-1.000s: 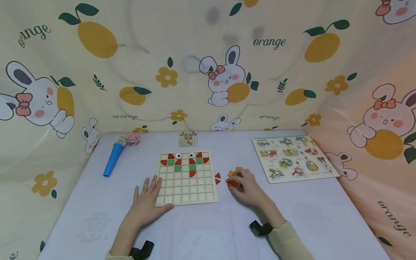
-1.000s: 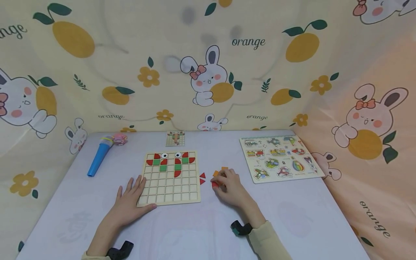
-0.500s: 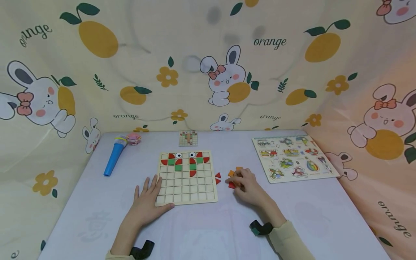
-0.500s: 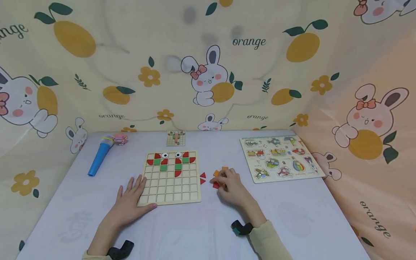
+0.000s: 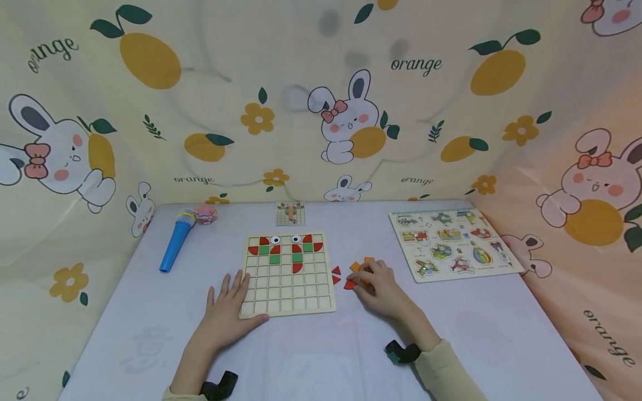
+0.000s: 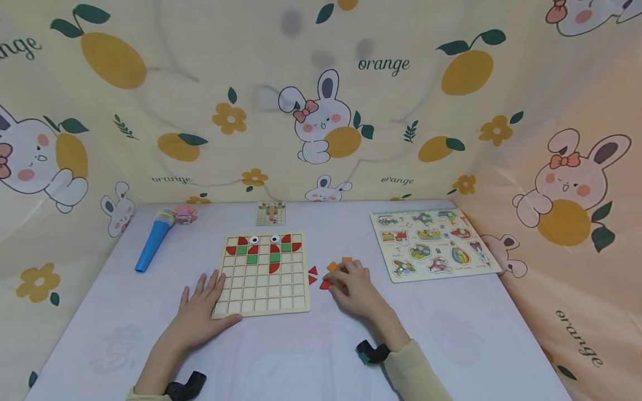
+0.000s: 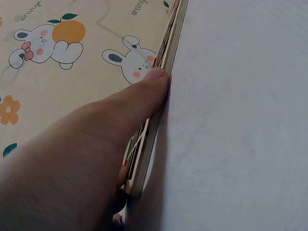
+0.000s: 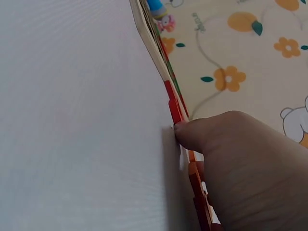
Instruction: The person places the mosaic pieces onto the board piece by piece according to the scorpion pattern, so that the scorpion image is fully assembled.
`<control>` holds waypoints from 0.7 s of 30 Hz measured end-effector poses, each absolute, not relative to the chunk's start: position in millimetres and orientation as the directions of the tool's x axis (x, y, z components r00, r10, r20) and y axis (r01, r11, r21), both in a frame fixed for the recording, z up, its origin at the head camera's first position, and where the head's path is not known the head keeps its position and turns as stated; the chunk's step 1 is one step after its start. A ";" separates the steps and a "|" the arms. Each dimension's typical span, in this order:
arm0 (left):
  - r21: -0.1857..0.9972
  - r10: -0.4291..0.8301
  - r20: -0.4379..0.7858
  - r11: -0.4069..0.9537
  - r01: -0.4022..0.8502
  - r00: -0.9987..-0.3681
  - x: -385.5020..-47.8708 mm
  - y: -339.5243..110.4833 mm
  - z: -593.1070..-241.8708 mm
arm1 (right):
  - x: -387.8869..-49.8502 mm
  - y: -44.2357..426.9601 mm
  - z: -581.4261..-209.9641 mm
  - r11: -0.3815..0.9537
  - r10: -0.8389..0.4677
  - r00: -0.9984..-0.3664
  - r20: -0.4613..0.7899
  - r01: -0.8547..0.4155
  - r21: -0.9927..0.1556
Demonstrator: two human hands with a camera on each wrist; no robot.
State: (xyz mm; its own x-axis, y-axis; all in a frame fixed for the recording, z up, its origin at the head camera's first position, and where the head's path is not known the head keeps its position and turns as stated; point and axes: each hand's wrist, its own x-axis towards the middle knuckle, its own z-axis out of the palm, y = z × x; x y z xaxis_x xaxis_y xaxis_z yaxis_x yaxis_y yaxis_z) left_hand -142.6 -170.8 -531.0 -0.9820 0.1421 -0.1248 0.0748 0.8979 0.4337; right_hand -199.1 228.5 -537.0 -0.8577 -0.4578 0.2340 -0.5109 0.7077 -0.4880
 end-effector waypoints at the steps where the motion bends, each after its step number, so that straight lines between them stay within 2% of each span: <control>1: 0.436 0.142 -0.127 0.897 0.074 -0.982 -142.6 -170.8 -531.1 | -199.2 228.4 -536.6 0.707 -0.461 -0.856 0.235 -0.514 -0.485; 7: 0.440 0.144 -0.136 0.895 0.070 -0.980 -143.4 -171.5 -530.1 | -200.3 228.1 -535.0 0.708 -0.483 -0.847 0.221 -0.527 -0.470; 14: 0.436 0.148 -0.107 0.896 0.087 -0.983 -144.9 -173.9 -531.4 | -203.5 220.8 -527.0 0.745 -0.413 -0.891 0.188 -0.450 -0.493; 21: 0.439 0.152 -0.117 0.894 0.086 -0.981 -143.0 -173.5 -534.2 | -214.2 176.4 -508.5 0.717 -0.348 -0.919 0.187 -0.389 -0.579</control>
